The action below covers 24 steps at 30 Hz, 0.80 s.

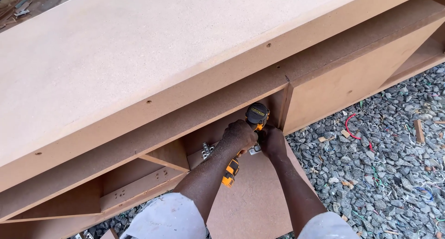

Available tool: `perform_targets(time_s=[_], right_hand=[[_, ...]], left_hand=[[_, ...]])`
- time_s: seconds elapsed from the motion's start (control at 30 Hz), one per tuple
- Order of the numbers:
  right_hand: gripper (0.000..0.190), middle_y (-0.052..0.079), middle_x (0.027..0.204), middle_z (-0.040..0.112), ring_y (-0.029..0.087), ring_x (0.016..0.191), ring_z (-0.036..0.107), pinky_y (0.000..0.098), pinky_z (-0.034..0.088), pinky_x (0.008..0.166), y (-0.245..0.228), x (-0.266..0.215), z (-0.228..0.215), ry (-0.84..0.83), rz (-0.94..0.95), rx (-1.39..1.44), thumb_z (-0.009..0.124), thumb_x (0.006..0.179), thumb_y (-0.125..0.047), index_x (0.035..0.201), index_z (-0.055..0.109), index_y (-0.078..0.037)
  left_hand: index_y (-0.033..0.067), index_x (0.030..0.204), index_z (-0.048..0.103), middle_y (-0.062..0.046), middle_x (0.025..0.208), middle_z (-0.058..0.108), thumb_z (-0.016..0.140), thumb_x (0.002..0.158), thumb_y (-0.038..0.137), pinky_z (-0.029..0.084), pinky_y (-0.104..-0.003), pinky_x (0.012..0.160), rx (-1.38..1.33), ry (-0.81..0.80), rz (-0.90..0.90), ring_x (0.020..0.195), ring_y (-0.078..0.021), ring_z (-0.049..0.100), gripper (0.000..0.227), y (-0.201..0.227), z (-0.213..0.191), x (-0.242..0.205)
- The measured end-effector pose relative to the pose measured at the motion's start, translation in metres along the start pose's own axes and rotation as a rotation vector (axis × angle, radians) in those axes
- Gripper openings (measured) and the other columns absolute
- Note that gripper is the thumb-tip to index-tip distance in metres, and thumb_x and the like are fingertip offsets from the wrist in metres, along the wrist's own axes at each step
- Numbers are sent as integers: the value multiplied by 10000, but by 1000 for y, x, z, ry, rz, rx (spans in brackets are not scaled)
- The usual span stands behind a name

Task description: Attaching metal hinges to a wooden cabinet door and frame using a power drill

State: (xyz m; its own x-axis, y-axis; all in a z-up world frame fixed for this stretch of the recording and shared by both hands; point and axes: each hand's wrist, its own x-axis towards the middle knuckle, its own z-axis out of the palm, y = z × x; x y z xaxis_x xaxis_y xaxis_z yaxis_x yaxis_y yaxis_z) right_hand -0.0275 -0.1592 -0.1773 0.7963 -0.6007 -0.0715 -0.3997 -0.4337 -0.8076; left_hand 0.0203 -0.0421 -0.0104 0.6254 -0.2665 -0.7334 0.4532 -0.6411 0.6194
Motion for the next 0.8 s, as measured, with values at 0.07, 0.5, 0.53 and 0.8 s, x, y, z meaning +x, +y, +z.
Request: perform_targets(time_s=[0.07,0.5,0.53,0.8], right_hand=[[234,214,743,717,496,782,703,532,560,623,1,7,1,25,-41,4,570,930,-161,918,788,-77],[246,219,764,734,507,801,698,531,564,628,-23,-4,-16,8,-8,-1,564,893,-176,877,802,-117],[224,176,803,753,478,831,708,526,585,679,-18,0,-14,-1,8,24,588,877,-188,906,810,-197],[264,36,903,731,262,911,610,404,499,790,25,-17,-3,7,-248,-8,611,830,-51,1008,747,-191]], left_hand=[[20,662,612,-174,557,616,716,899,308,499,-429,457,6,25,8,433,-318,587,387,6,1,-5],[37,604,577,-112,505,595,702,913,285,468,-355,422,15,122,45,376,-243,557,416,-13,-3,-56],[39,597,573,-105,498,592,700,915,283,465,-345,417,15,132,55,369,-233,553,421,-17,-6,-59],[49,561,551,-66,466,578,691,924,269,445,-299,395,-6,201,39,334,-186,535,447,-84,-25,-99]])
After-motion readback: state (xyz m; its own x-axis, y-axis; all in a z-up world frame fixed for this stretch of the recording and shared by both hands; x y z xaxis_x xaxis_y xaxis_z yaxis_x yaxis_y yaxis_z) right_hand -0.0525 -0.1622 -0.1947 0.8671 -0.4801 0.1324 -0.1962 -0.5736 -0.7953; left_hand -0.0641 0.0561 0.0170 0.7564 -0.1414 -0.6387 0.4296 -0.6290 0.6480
